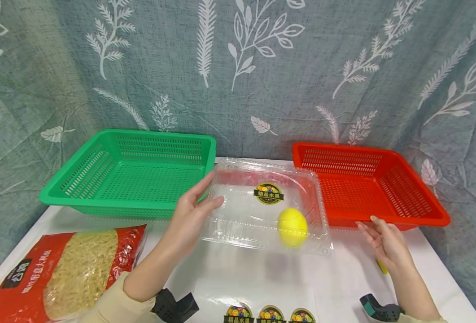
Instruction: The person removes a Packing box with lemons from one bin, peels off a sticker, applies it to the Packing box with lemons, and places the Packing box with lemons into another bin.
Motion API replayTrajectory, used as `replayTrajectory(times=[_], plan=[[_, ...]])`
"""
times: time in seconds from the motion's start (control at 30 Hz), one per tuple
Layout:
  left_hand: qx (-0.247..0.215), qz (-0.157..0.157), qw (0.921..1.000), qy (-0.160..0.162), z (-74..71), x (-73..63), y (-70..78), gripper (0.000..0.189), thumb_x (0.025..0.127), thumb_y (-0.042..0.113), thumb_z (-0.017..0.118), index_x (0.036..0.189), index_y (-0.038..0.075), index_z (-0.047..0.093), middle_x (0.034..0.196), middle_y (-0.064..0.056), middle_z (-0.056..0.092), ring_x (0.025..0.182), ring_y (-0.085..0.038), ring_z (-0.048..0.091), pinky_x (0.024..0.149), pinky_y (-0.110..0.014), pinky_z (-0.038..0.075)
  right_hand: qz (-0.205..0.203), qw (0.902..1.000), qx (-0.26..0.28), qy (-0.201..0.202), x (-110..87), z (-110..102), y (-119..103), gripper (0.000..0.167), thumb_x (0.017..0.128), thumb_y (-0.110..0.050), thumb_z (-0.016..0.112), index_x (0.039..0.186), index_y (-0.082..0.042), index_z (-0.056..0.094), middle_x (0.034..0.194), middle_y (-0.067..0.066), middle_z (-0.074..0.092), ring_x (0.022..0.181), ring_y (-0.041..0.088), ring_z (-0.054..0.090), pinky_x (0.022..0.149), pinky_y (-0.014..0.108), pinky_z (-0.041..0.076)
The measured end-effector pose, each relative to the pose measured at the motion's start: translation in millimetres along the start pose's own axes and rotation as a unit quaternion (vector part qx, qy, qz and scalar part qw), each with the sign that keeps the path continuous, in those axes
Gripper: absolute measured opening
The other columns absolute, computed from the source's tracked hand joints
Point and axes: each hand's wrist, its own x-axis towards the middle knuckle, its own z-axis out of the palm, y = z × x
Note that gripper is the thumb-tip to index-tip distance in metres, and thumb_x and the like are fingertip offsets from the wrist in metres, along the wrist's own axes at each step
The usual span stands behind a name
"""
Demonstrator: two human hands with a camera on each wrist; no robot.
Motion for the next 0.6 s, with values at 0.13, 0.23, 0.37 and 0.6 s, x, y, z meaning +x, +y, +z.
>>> replayTrajectory(times=[0.13,0.23,0.37,0.6], plan=[[-0.015,0.007,0.9999,0.003,6.9,8.9,2.9,0.060,0.089,0.004,0.053,0.143,0.013,0.030,0.147,0.002,0.025,0.133,-0.018,0.024,0.106,-0.038,0.026,0.004,1.0000,-0.002,0.003,0.3,1,-1,0.035,0.091,-0.014,0.055,0.112,-0.015,0.027,0.097,0.001,0.058,0.086,0.016,0.065,0.082,0.029,0.050],[-0.036,0.016,0.9992,0.002,12.8,15.9,3.6,0.060,0.088,0.001,0.053,0.143,0.009,0.030,0.147,-0.003,0.028,0.131,-0.022,0.031,0.105,-0.037,0.028,0.003,1.0000,-0.004,0.003,0.7,1,-2,0.035,0.091,-0.014,0.056,0.112,-0.014,0.028,0.096,0.002,0.058,0.086,0.017,0.065,0.081,0.028,0.050],[-0.059,0.030,0.9978,0.003,22.3,25.9,4.0,0.060,0.087,-0.003,0.052,0.142,0.003,0.029,0.144,-0.011,0.032,0.127,-0.026,0.037,0.103,-0.037,0.032,-0.004,0.9999,-0.011,-0.004,1.0,1,-2,0.031,0.091,-0.013,0.055,0.111,-0.010,0.031,0.093,0.003,0.061,0.084,0.018,0.065,0.078,0.028,0.051],[-0.055,0.025,0.9981,0.013,42.0,42.9,5.2,0.059,0.087,0.001,0.055,0.141,0.007,0.033,0.144,-0.005,0.032,0.131,-0.021,0.028,0.103,-0.034,0.034,0.001,0.9999,-0.008,-0.010,1.2,1,-4,0.028,0.091,-0.013,0.055,0.111,-0.009,0.035,0.091,0.004,0.063,0.084,0.017,0.065,0.078,0.027,0.051]])
